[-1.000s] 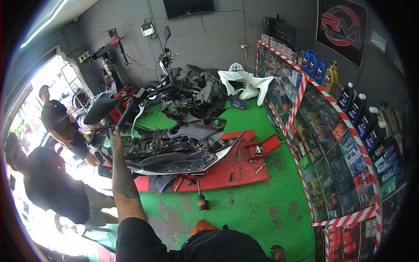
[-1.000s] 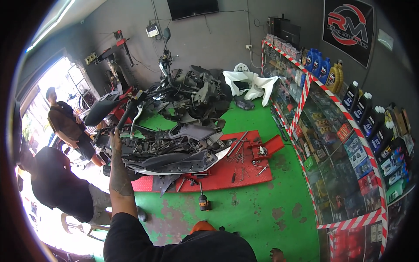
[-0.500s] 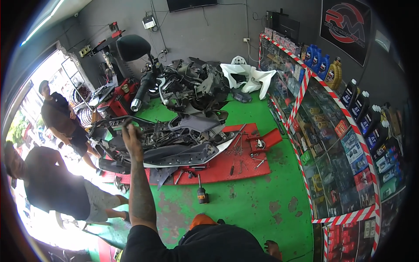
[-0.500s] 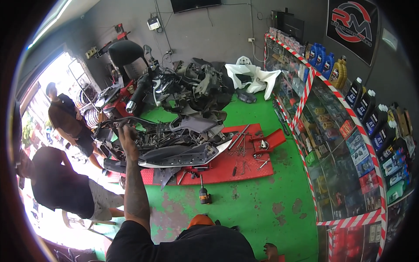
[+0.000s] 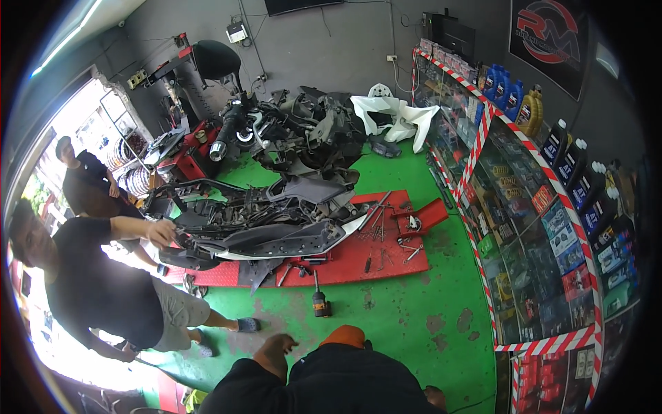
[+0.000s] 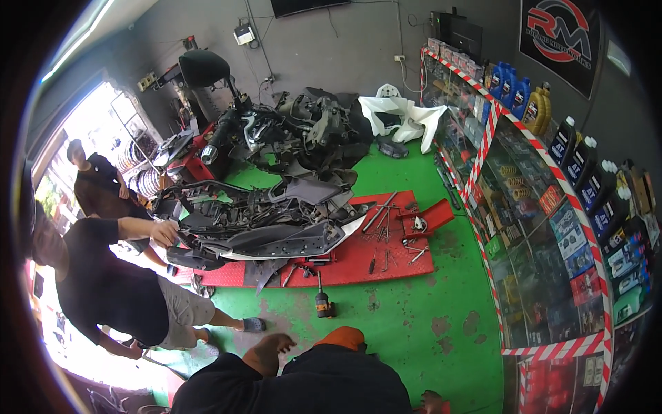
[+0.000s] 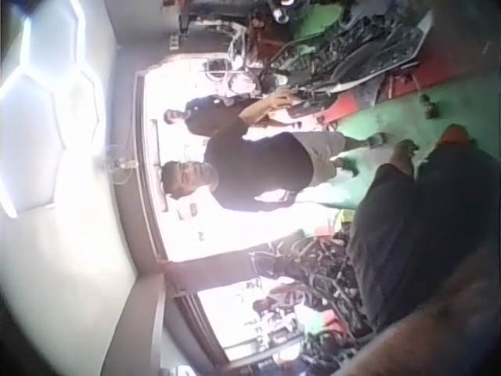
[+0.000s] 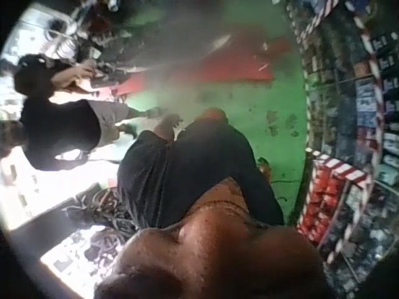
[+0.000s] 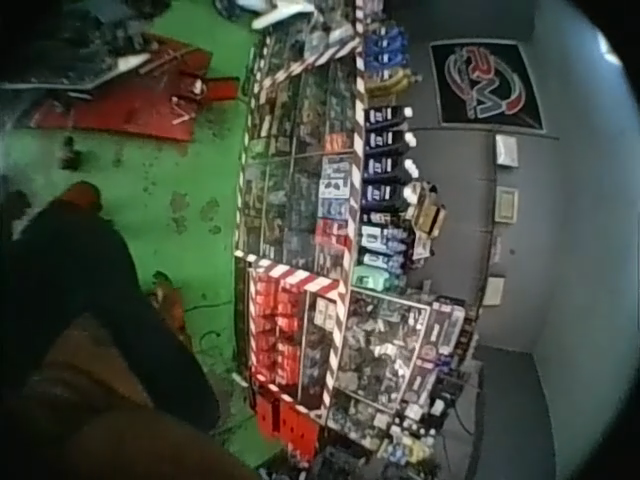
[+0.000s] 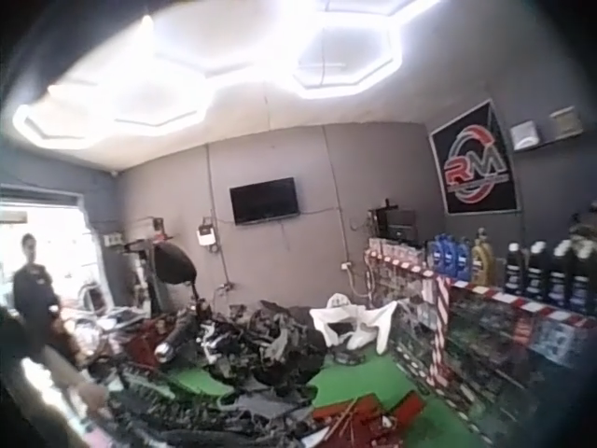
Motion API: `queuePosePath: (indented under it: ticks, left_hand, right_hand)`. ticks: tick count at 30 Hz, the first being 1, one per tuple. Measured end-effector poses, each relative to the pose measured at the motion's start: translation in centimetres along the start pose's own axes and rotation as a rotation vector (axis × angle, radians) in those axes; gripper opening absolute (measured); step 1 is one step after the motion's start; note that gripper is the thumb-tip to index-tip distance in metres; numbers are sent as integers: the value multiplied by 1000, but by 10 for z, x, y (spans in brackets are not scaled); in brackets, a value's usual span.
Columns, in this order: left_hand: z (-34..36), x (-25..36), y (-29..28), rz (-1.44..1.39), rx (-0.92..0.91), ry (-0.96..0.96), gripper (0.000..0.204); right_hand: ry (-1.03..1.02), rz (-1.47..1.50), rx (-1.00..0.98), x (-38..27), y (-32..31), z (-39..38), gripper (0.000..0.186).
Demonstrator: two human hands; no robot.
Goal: Repairing or assembling motorcycle handlebars and front-end components.
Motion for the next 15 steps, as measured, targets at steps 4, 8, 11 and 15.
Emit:
queuePosePath:
  ticks: [4, 8, 11, 15]
  left_hand:
    - [-22, -5, 7, 114, 31, 23, 64]
    - [17, 80, -47, 237, 80, 211, 51]
    - [35, 139, -53, -170, 161, 428, 28]
    - [98, 297, 38, -25, -134, 486, 28]
  right_hand:
    - [145, -62, -97, -20, 12, 6, 35]
    - [725, 237, -266, -75, -65, 22, 47]
    - [947, 621, -152, -6, -45, 46, 41]
    - [1030, 686, 73, -28, -176, 87, 49]
Point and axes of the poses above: each hand's wrist, its own z-axis towards the middle knuckle, its own y-axis out of the palm, x = y × z, the point moved 5 cm from there along z, towards the middle knuckle, and after that the axes turned 9 degrees about y, right-handed, at the moved point
